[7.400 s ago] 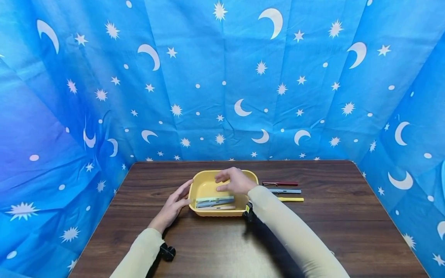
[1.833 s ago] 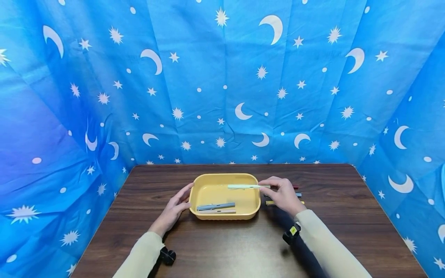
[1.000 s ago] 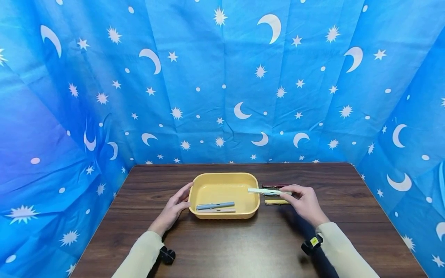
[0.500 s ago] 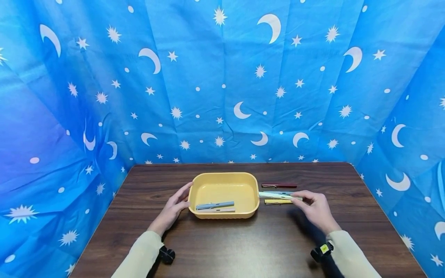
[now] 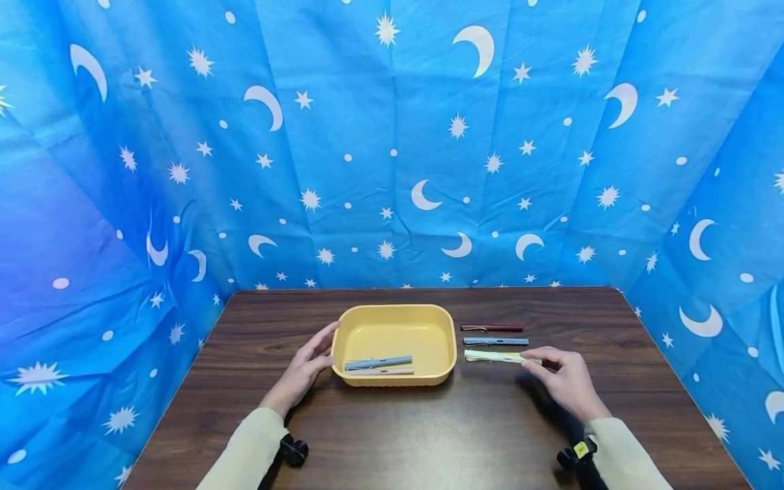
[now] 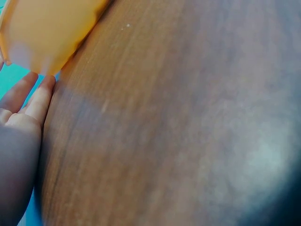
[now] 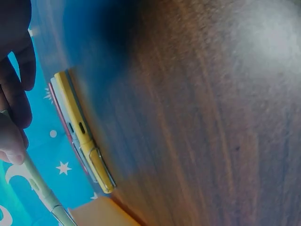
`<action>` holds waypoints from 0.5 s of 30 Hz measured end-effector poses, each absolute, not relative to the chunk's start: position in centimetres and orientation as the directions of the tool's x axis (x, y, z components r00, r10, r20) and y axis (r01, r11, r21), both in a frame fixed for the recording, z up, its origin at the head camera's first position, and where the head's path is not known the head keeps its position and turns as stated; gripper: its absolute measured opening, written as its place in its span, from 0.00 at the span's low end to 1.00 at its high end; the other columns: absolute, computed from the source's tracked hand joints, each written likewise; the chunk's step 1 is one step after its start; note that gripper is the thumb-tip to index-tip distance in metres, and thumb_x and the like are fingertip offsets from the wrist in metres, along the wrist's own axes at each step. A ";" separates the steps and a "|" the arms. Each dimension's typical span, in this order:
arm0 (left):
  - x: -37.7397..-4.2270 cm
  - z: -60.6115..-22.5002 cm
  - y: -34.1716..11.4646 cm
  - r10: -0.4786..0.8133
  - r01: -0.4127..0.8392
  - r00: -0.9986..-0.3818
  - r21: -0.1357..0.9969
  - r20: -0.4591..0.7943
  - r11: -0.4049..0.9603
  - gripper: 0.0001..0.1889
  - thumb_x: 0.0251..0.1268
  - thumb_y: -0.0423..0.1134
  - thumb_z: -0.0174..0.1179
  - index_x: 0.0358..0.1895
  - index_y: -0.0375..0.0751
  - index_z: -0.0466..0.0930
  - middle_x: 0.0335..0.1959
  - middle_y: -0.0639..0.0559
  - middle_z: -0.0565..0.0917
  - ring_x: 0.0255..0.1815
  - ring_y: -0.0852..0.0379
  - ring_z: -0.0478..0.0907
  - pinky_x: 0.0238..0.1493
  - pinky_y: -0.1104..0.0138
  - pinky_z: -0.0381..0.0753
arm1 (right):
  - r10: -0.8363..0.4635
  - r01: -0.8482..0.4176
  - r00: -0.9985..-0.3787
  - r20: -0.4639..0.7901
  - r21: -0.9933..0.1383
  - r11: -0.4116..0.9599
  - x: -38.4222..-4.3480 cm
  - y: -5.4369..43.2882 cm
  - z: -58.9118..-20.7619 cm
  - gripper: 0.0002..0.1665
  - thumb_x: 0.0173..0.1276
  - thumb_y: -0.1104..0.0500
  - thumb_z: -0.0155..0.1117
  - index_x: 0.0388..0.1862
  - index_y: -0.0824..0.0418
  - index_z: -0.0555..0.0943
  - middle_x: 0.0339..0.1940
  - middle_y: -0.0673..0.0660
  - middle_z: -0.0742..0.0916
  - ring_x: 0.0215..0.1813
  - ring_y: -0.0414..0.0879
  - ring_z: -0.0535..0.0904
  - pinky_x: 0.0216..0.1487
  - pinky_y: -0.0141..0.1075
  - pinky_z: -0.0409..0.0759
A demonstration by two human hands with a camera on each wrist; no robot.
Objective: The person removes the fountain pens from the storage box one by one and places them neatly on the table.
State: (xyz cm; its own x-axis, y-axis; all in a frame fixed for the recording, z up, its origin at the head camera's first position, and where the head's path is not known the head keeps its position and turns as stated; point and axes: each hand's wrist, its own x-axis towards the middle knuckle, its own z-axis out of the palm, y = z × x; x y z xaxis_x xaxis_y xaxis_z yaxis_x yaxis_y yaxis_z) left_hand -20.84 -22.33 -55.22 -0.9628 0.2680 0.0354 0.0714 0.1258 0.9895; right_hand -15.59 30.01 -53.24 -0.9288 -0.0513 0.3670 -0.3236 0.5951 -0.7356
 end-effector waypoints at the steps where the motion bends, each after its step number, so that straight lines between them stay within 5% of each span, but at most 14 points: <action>1: -20.8 -55.2 -22.3 0.265 0.069 -0.964 0.990 0.034 0.125 0.36 0.75 0.33 0.59 0.83 0.54 0.61 0.83 0.43 0.63 0.83 0.44 0.60 0.79 0.53 0.65 | -0.051 -0.317 -0.931 0.361 -0.733 0.602 -15.5 30.0 -53.3 0.06 0.68 0.63 0.75 0.43 0.56 0.93 0.40 0.54 0.93 0.35 0.33 0.82 0.31 0.27 0.79; 15: -20.9 -55.3 -22.4 0.270 0.076 -0.962 0.990 0.041 0.119 0.36 0.75 0.33 0.59 0.83 0.53 0.61 0.83 0.43 0.63 0.83 0.44 0.60 0.80 0.51 0.63 | -0.119 -0.327 -0.934 0.337 -0.670 0.666 -15.3 30.0 -54.2 0.09 0.65 0.63 0.77 0.40 0.48 0.93 0.39 0.46 0.93 0.43 0.32 0.85 0.44 0.24 0.81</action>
